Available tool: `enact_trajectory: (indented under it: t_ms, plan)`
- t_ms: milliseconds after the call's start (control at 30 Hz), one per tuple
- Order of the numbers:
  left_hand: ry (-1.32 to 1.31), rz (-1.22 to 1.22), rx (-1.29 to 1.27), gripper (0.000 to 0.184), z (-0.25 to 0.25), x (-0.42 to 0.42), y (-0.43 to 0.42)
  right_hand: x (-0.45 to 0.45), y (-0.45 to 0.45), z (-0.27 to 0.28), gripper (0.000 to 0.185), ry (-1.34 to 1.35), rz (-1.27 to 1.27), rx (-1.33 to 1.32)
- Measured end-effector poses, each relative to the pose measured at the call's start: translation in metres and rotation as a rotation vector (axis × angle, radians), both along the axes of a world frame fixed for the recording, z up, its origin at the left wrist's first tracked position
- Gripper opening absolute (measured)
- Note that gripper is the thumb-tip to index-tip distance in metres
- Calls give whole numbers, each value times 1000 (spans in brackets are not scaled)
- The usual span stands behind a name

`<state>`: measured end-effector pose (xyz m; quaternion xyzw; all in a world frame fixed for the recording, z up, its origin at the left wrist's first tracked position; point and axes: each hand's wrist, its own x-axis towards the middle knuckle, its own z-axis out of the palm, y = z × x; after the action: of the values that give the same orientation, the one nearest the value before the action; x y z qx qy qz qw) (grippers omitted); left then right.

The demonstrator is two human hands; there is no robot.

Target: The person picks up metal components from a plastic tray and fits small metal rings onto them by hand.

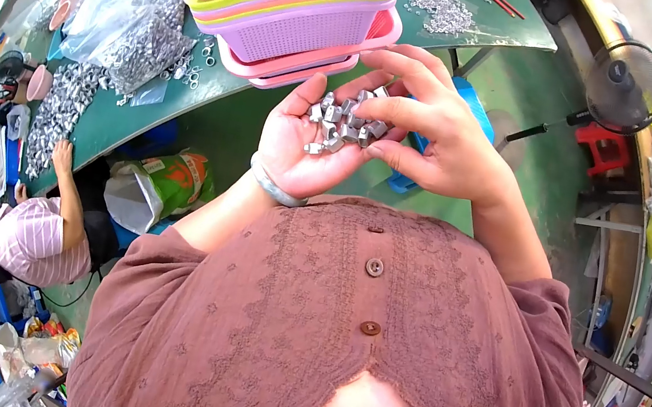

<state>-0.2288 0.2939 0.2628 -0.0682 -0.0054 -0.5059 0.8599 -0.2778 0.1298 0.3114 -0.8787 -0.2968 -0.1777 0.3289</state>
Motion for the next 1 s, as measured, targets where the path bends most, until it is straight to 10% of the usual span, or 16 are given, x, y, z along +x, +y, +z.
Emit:
enact_trajectory:
  t_ms: [1000]
  plan:
    - [43, -180, 61, 50, -1, 12, 54, -16, 77, -5, 41, -10, -295, -66]
